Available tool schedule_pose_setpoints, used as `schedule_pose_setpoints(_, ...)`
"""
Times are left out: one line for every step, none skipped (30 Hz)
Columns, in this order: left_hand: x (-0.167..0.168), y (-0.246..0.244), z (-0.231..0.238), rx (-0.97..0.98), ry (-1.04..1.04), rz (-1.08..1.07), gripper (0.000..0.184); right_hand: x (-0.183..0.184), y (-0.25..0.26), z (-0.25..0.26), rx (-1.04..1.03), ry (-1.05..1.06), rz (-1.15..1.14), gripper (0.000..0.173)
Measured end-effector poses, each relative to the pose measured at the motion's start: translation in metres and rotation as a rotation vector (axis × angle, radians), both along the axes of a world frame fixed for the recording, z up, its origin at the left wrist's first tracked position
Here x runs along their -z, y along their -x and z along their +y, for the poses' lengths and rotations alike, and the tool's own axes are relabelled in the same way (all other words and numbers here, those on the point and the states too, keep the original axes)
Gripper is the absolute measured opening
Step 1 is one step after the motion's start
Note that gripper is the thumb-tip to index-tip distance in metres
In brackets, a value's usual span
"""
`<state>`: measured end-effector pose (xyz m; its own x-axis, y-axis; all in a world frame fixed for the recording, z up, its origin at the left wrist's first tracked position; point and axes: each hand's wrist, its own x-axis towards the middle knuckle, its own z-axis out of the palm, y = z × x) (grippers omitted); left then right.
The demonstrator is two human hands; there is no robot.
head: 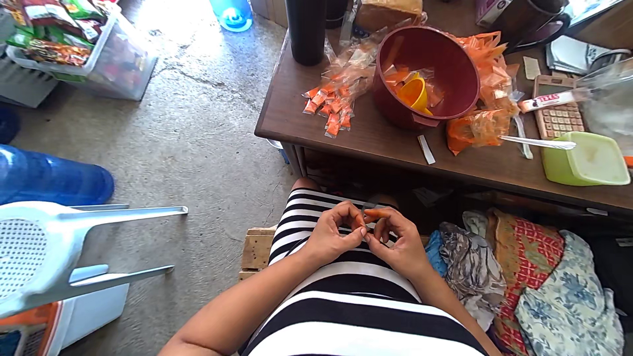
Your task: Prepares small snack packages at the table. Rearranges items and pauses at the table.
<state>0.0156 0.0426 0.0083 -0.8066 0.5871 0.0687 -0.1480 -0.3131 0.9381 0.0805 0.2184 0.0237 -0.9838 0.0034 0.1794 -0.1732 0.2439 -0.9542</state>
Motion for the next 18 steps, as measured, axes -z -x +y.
schedule_pose_setpoints(0.0003, -0.0003, 0.0, 0.005, -0.005, -0.002, 0.006, 0.0, -0.0001, -0.0011, 0.022, -0.037, 0.042, 0.034)
schedule_pose_setpoints(0.0005, -0.0005, 0.0, 0.009, -0.009, -0.005, 0.006, 0.0002, 0.0, -0.0017, 0.04, -0.068, 0.087, 0.029)
schedule_pose_setpoints(0.0005, -0.0007, 0.0001, 0.011, -0.012, -0.012, 0.006, 0.0003, 0.0003, -0.0018, 0.049, -0.097, 0.13, 0.024)
schedule_pose_setpoints(0.0003, -0.0007, 0.0001, 0.013, -0.015, -0.018, 0.006, 0.0, 0.0008, -0.002, 0.053, -0.122, 0.168, 0.02)
schedule_pose_setpoints(0.0, -0.0008, 0.0, 0.014, -0.02, -0.025, 0.006, -0.0004, 0.0012, -0.0023, 0.053, -0.141, 0.202, 0.016)
schedule_pose_setpoints(-0.0002, -0.0009, 0.0, 0.015, -0.024, -0.033, 0.006, -0.001, 0.0016, -0.0023, 0.051, -0.15, 0.225, 0.012)
schedule_pose_setpoints(-0.0001, -0.001, 0.0, 0.014, -0.03, -0.043, 0.005, -0.0014, 0.0017, -0.0023, 0.049, -0.149, 0.238, 0.01)
schedule_pose_setpoints(0.0, -0.0011, -0.0002, 0.011, -0.038, -0.058, 0.003, -0.0017, 0.0016, -0.0021, 0.048, -0.14, 0.238, 0.009)
schedule_pose_setpoints(0.0002, -0.001, -0.0007, 0.007, -0.049, -0.072, 0.002, -0.0015, 0.0014, -0.0019, 0.052, -0.12, 0.226, 0.009)
schedule_pose_setpoints(0.0005, -0.0009, -0.0011, -0.002, -0.057, -0.082, 0.002, -0.0013, 0.0009, -0.0016, 0.057, -0.094, 0.202, 0.01)
schedule_pose_setpoints(0.0003, -0.0008, -0.0014, -0.011, -0.059, -0.087, 0.004, -0.0012, 0.0003, -0.0012, 0.063, -0.062, 0.173, 0.01)
schedule_pose_setpoints(-0.0007, -0.0009, -0.0013, -0.018, -0.052, -0.086, 0.009, -0.0009, -0.0001, -0.0008, 0.068, -0.029, 0.148, 0.01)
schedule_pose_setpoints(-0.0012, -0.001, -0.0011, -0.024, -0.041, -0.071, 0.016, -0.0008, -0.0006, -0.0005, 0.067, 0.003, 0.126, 0.011)
schedule_pose_setpoints(-0.0009, -0.0012, -0.0009, -0.026, -0.033, -0.044, 0.022, -0.0006, -0.0008, -0.0003, 0.065, 0.027, 0.109, 0.01)
schedule_pose_setpoints(-0.0002, -0.0014, -0.0006, -0.028, -0.028, -0.016, 0.024, -0.0004, -0.0009, -0.0003, 0.061, 0.046, 0.098, 0.01)
schedule_pose_setpoints(0.0005, -0.0018, -0.0003, -0.034, -0.026, 0.007, 0.022, -0.0004, -0.0009, -0.0004, 0.055, 0.062, 0.089, 0.011)
schedule_pose_setpoints(0.0009, -0.0021, 0.0001, -0.041, -0.023, 0.02, 0.016, -0.0003, -0.0008, -0.0006, 0.051, 0.076, 0.085, 0.011)
schedule_pose_setpoints(0.0009, -0.0023, 0.0006, -0.049, -0.018, 0.023, 0.01, -0.0003, -0.0006, -0.0008, 0.049, 0.088, 0.083, 0.011)
